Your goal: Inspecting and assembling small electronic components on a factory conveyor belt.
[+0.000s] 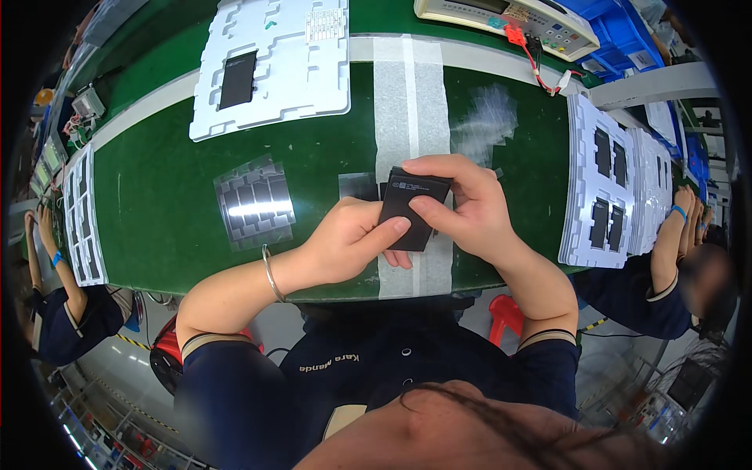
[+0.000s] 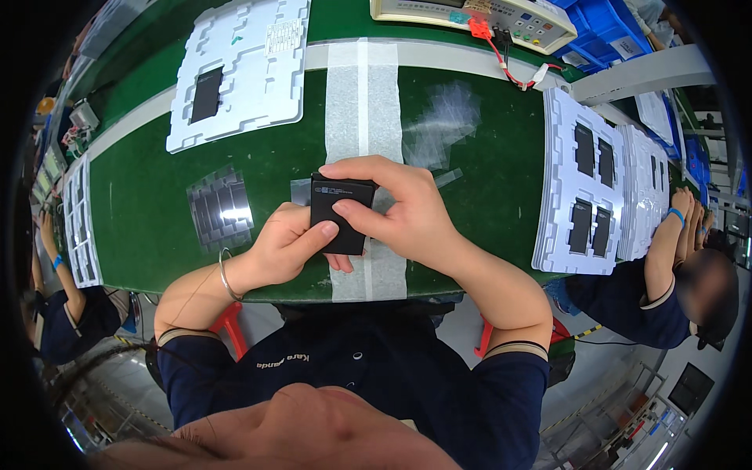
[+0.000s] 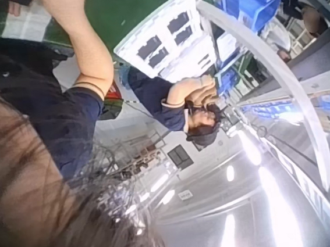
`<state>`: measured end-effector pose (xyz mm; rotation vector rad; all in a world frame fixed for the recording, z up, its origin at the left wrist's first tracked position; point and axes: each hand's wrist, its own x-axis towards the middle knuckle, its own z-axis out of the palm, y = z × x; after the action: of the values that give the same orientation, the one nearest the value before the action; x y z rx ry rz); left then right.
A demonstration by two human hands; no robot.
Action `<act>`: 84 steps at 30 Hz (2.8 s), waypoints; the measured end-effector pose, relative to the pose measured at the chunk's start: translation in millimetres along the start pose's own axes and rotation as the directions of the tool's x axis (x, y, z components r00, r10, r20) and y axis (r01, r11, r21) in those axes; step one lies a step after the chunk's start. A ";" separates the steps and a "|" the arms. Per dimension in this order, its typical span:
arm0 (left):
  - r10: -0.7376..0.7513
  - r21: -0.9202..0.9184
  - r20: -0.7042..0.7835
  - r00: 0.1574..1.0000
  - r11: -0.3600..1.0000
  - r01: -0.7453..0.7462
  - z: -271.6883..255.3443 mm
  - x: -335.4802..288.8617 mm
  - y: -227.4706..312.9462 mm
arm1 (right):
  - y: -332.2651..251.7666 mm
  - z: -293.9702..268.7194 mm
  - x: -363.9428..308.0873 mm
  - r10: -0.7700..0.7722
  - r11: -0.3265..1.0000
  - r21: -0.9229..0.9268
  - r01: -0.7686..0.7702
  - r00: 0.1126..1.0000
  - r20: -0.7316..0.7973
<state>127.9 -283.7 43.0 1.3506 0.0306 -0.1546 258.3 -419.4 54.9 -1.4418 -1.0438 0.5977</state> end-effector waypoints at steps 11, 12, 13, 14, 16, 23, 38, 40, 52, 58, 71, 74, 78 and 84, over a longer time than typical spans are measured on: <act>-0.094 -0.198 -0.115 0.989 0.978 0.070 6.9 0.3 8.3 | -2.8 -7.4 4.4 0.108 0.984 0.134 -0.114 0.993 0.052; -0.117 -0.195 -0.108 0.987 0.976 0.094 4.2 -0.3 9.0 | -1.6 -9.8 4.5 0.108 0.985 0.130 -0.114 0.993 0.051; -0.138 -0.193 -0.102 0.985 0.974 0.117 1.6 -1.3 9.3 | 0.7 -12.9 5.6 0.144 0.980 0.132 -0.147 0.989 0.032; -0.141 -0.196 -0.095 0.985 0.973 0.120 -1.1 -0.8 9.2 | 3.4 -16.5 7.2 0.186 0.973 0.136 -0.186 0.982 0.011; -0.188 -0.154 -0.017 0.982 0.971 0.184 -6.4 0.0 8.7 | 4.7 -22.7 10.2 0.226 0.961 0.159 -0.225 0.974 0.011; -0.175 0.064 0.003 0.985 0.983 0.174 -13.3 -2.0 19.0 | 5.6 -25.8 12.8 0.258 0.947 0.113 -0.299 0.924 0.280; -0.109 0.441 -0.056 0.992 0.889 0.123 -9.0 -0.9 24.3 | -0.9 -13.3 8.6 0.118 0.979 -0.185 -0.089 0.982 0.147; -0.116 0.434 -0.053 0.992 0.892 0.127 -8.7 -1.1 23.6 | -0.8 -13.6 8.7 0.108 0.978 -0.194 -0.079 0.984 0.145; -0.148 0.247 -0.008 0.989 0.958 0.146 -11.5 -0.8 26.1 | 2.4 -15.0 13.0 -0.210 0.879 -0.386 0.281 0.954 0.216; -0.170 0.011 -0.049 0.984 0.985 0.171 -10.5 -1.3 18.8 | 4.5 -24.0 13.7 0.212 0.977 -0.053 -0.205 0.953 0.218; -0.041 -0.317 0.130 0.991 0.945 0.081 -3.3 -6.7 6.1 | 20.5 -6.4 9.3 -0.044 0.656 0.714 -0.246 0.931 0.362; -0.053 -0.332 0.136 0.989 0.938 0.096 -2.5 -7.3 6.4 | 17.3 -5.9 7.7 -0.013 0.650 0.710 -0.271 0.930 0.367; -0.020 -0.333 0.136 0.990 0.941 0.065 -0.5 -9.1 5.5 | 17.8 -5.9 7.5 -0.021 0.681 0.681 -0.270 0.922 0.386; -0.010 -0.292 0.046 0.999 0.956 0.023 3.6 -5.6 2.9 | 10.8 -6.5 16.2 -0.036 0.551 0.809 -0.204 0.963 0.267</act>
<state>122.4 -286.1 47.2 1.0509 0.0263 -0.1866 274.1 -407.7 49.0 -0.5493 -0.6921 1.1912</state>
